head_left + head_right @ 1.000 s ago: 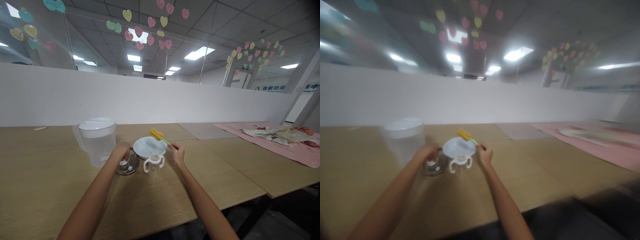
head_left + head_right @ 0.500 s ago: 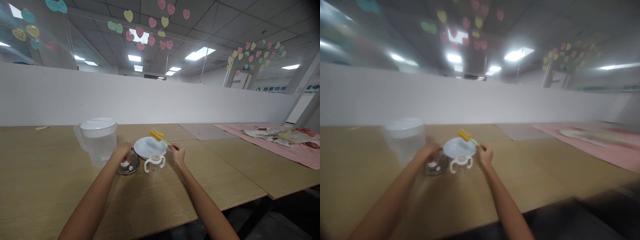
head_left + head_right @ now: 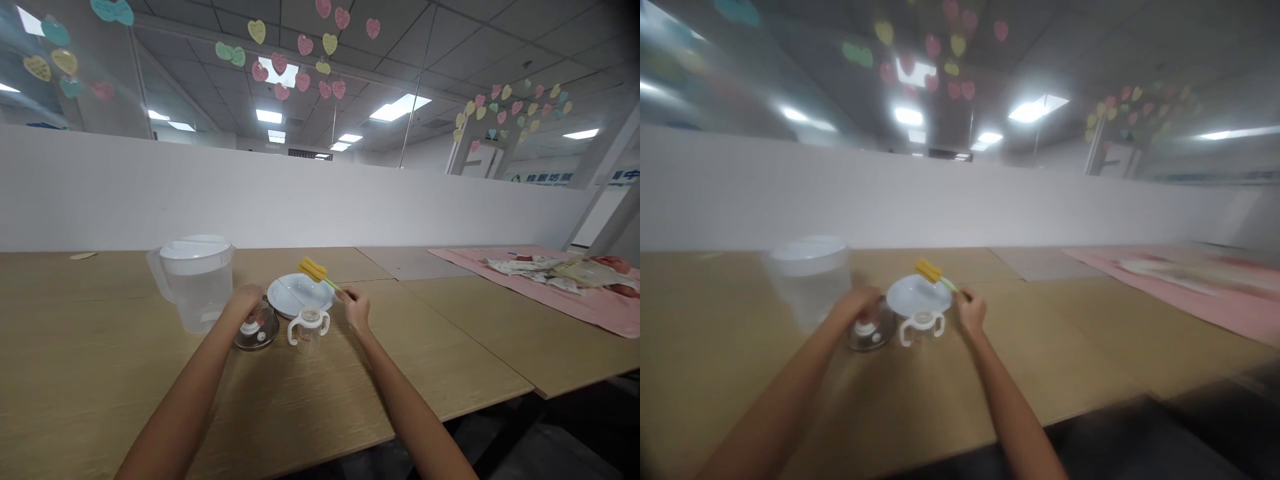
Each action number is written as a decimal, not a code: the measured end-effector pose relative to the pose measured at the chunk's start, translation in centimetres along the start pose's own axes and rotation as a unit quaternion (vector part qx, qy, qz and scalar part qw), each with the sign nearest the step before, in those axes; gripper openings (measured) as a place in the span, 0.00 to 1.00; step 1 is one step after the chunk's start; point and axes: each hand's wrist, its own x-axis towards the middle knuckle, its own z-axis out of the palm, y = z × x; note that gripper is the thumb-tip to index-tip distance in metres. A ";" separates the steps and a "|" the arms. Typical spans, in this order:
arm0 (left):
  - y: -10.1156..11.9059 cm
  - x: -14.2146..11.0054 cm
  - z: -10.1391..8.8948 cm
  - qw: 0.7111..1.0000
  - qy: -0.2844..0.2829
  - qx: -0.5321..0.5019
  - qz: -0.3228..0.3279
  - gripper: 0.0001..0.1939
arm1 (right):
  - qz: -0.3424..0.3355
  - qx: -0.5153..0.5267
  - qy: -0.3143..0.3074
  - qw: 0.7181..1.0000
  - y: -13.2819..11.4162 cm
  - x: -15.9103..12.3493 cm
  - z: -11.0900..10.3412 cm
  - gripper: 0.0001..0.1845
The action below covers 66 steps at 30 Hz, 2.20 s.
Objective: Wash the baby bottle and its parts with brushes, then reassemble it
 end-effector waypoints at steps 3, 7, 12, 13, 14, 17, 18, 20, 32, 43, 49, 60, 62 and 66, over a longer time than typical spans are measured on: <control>0.4 -0.2 -0.5 0.997 -0.040 0.060 -0.034 0.12 | -0.003 -0.005 0.001 1.000 0.1 0.1 0.0 0.19; 0.8 -0.7 -0.9 0.993 -0.069 0.089 -0.037 0.09 | -0.006 -0.013 0.000 1.000 0.1 0.1 -0.1 0.18; 1.1 -1.3 -1.0 0.991 -0.087 0.094 -0.034 0.08 | -0.010 -0.019 0.002 1.000 0.0 0.0 -0.1 0.18; 1.1 -1.3 -1.1 0.991 -0.087 0.094 -0.033 0.07 | -0.011 -0.020 0.003 1.000 0.0 0.0 -0.1 0.18; 1.2 -1.3 -1.1 0.991 -0.087 0.094 -0.031 0.07 | -0.012 -0.021 0.003 1.000 -0.1 0.0 -0.1 0.18; 1.3 -1.3 -1.1 0.992 -0.082 0.094 -0.025 0.07 | -0.014 -0.024 0.006 1.000 -0.1 0.0 -0.2 0.18; 1.3 -1.3 -1.1 0.992 -0.081 0.094 -0.023 0.08 | -0.015 -0.025 0.006 1.000 -0.2 0.0 -0.2 0.18; 1.3 -1.2 -1.1 0.992 -0.080 0.094 -0.022 0.08 | -0.017 -0.025 0.007 1.000 -0.2 0.0 -0.2 0.18; 0.7 -0.7 -0.7 0.990 -0.100 0.092 -0.049 0.07 | -0.025 -0.026 0.009 0.999 -0.3 0.0 -0.2 0.18; 1.0 -0.7 -0.3 0.987 -0.129 0.083 -0.054 0.08 | -0.025 -0.036 0.006 0.999 -0.4 0.0 -0.2 0.19; 1.2 -1.3 -0.4 0.987 -0.122 0.091 -0.050 0.07 | -0.024 -0.048 0.008 0.999 -0.7 0.0 -0.3 0.19; 5.7 -4.6 -3.4 0.995 -0.018 0.032 0.090 0.22 | -0.031 -0.048 0.010 0.998 -0.7 -0.2 -0.3 0.19; 7.0 -5.4 -3.2 0.983 -0.018 -0.011 0.185 0.29 | -0.030 -0.047 0.007 0.998 -0.6 -0.2 -0.3 0.19; 8.8 -6.2 -1.6 0.969 -0.043 0.029 0.241 0.34 | -0.030 -0.036 0.003 0.999 -0.3 0.0 -0.3 0.19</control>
